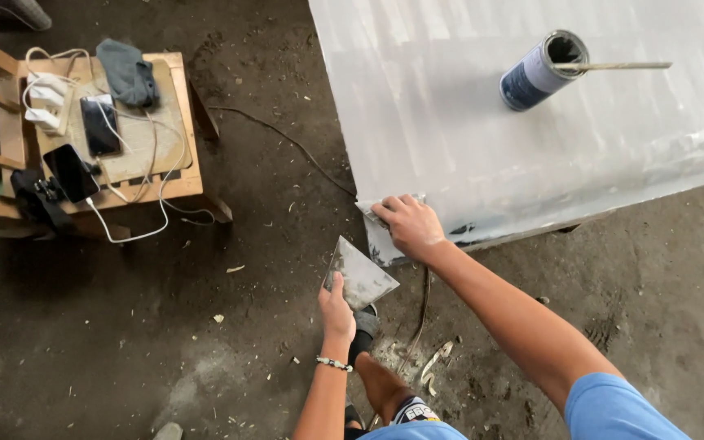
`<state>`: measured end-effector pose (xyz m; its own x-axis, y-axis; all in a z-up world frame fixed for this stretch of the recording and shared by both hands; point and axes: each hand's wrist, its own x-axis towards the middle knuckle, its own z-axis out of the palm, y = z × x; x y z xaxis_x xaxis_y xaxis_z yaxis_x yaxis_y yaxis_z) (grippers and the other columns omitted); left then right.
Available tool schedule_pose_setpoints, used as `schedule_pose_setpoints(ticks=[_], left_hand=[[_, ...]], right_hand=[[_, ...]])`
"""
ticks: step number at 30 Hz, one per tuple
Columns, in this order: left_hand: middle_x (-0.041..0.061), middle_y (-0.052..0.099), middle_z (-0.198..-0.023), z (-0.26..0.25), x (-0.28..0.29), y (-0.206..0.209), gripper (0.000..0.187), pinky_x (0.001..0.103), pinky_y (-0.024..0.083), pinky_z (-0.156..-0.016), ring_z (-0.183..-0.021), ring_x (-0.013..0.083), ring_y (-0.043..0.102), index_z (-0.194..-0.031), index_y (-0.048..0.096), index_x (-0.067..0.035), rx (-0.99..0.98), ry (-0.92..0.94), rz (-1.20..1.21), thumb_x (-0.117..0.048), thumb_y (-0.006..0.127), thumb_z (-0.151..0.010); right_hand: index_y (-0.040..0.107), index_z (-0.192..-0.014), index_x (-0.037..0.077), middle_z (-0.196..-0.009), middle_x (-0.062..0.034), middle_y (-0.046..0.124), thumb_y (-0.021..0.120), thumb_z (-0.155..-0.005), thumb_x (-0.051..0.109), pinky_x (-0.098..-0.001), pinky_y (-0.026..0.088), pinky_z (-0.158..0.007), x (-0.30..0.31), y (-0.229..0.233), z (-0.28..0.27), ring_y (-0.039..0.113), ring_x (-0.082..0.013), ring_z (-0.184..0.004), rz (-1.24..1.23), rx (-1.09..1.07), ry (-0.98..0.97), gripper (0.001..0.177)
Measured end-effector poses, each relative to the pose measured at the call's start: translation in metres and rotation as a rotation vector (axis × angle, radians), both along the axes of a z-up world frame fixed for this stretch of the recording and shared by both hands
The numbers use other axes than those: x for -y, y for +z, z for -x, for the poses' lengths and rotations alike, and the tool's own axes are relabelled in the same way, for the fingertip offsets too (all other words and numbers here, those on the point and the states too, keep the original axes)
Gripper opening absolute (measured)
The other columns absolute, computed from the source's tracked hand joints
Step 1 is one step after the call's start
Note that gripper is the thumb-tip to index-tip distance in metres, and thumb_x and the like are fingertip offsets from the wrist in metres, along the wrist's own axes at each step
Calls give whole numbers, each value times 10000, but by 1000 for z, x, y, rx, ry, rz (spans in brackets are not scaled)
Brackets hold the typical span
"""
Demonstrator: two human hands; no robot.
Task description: The person uses a putty knife to scoop filler from a can and spreads it onto a car door panel. They smooth the filler across the surface and edges, occasionally scraping excess back into the can.
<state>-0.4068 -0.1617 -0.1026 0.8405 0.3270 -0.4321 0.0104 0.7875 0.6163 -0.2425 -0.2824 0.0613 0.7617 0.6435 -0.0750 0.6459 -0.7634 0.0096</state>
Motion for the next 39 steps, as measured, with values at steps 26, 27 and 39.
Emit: schedule_pose_setpoints(ticks=[26,27,39], left_hand=[[111,701,-1144,49,2,-14,376,337,555,-846,-971,188,676,-1241,626,42,-106,-20,37,-268,542,-1044],[118,701,-1137,51,3,-17,383,331,553,-845,-968,188,674,-1242,634,53,-73,-29,46,-268,545,-1053],[121,697,-1101,68,6,-27,329,396,580,-826,-957,229,699,-1166,577,13,-229,32,167,-279,603,-1018]], right_hand=[[595,-1370,128,-1333,-102,592,660,-771,21,-469,485,-1049,42,-74,114,553,-325,-1257,-92,315,13,612],[595,-1363,120,-1330,-110,590,660,-779,38,-485,482,-1055,43,-72,118,549,-336,-1260,-131,300,15,593],[639,-1291,139,-1249,-53,661,656,-795,72,-408,501,-1002,71,-63,153,611,-266,-1181,-117,76,60,501]])
